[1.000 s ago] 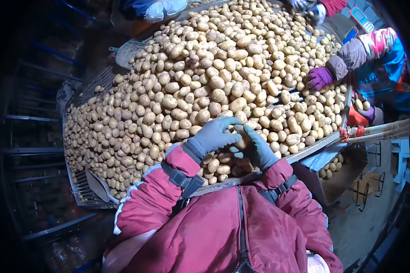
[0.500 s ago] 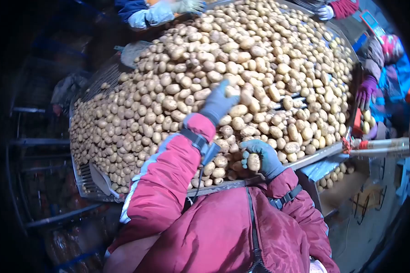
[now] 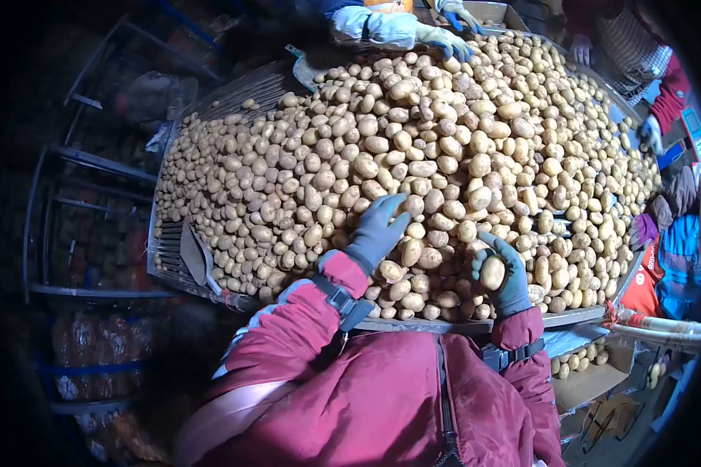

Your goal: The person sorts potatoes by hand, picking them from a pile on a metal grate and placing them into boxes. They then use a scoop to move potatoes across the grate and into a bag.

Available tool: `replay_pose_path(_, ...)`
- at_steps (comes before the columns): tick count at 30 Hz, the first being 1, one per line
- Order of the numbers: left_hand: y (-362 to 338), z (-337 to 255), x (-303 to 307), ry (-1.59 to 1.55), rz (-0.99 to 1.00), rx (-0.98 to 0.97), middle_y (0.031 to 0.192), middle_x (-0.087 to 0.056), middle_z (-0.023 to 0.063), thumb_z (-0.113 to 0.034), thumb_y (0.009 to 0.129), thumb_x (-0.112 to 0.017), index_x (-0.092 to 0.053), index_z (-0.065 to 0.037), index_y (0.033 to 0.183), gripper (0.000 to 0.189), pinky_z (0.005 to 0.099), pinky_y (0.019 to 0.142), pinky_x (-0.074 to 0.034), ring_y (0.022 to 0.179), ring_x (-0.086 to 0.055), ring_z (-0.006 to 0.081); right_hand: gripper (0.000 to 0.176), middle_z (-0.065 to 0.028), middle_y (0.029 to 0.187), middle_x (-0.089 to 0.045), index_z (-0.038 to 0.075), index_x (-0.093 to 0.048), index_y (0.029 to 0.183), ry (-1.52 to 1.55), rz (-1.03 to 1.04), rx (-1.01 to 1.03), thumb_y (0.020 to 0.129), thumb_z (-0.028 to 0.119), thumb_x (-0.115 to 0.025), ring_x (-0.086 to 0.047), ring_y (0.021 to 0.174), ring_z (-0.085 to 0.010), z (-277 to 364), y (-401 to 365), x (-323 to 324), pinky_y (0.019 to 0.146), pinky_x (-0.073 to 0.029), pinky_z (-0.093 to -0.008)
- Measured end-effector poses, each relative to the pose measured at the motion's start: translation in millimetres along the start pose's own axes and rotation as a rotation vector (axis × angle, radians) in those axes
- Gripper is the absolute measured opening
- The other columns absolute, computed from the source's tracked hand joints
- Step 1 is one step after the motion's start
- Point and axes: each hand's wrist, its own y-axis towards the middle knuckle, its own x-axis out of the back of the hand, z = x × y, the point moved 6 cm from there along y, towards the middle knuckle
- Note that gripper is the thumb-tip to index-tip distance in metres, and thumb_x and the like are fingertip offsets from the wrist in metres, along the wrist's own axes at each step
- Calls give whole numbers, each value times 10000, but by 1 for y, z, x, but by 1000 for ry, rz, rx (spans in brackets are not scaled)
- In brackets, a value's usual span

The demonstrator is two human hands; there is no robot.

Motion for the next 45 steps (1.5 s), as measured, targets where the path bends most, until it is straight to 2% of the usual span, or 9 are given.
replay_pose_path(4,-17,91,4,605,-44,-318,1166,-660,184,-201,867,-698,-655,-35,1243,413,403,963,-516,1080,-640,333,456,-78,1118,-681,63,-564,1363,-56,10,69,1020,363,-546,-670,899,-210,-12,-5,-4,720,-565,-311)
replay_pose_path(6,-24,105,7,10,79,-66,1159,-666,178,-218,864,-700,-668,-42,1216,395,414,969,-515,1079,-641,342,492,-93,1199,-672,64,-550,1372,27,0,-4,1020,407,-547,-667,995,-251,-22,-9,-11,869,-562,-379)
replay_pose_path(7,-14,118,0,387,77,-69,1165,-666,173,-232,861,-702,-671,-47,1208,394,424,974,-512,1078,-641,352,505,-109,1209,-664,56,-542,1377,81,31,9,1023,415,-541,-664,1021,-271,-28,-7,-10,902,-559,-397)
replay_pose_path(10,-18,25,20,424,4,-260,1146,-669,158,-264,861,-700,-685,-80,1188,375,430,959,-511,1071,-640,343,542,-154,1253,-632,36,-515,1398,115,-3,70,1028,430,-526,-651,1094,-320,-48,-2,1,973,-546,-441)
replay_pose_path(11,-17,24,21,422,15,-272,1144,-669,154,-267,862,-699,-688,-85,1185,370,431,956,-510,1070,-640,341,555,-166,1281,-615,37,-495,1419,-335,-29,257,1029,431,-522,-645,1106,-323,-50,1,10,975,-544,-443)
replay_pose_path(18,-3,65,14,643,161,-387,1103,-675,149,-286,873,-697,-702,-88,1147,338,433,919,-516,1035,-647,342,565,-193,1251,-635,-25,-498,1399,111,-6,194,1050,420,-487,-673,956,-228,-80,-27,8,714,-583,-323)
replay_pose_path(23,3,62,17,602,135,-414,1046,-692,148,-255,872,-715,-716,-76,1127,311,405,883,-528,980,-662,322,460,-84,706,-670,-20,-664,1047,108,-396,182,1020,421,-537,-581,457,-158,-91,-77,3,363,-432,-234)
replay_pose_path(35,-4,25,25,364,152,-319,1101,-695,140,-284,941,-682,-713,-42,1142,316,401,935,-493,1024,-640,307,792,-201,775,-712,-134,-543,1289,380,-382,365,1044,585,-321,-596,414,-266,-107,-200,116,344,-458,-328)
replay_pose_path(45,-5,26,25,392,154,-321,1139,-677,157,-253,958,-661,-695,-9,1155,315,386,956,-491,1057,-637,304,330,-112,944,-700,81,-681,1241,70,-721,440,959,245,-632,-663,632,-225,-144,-277,203,505,-520,-313)
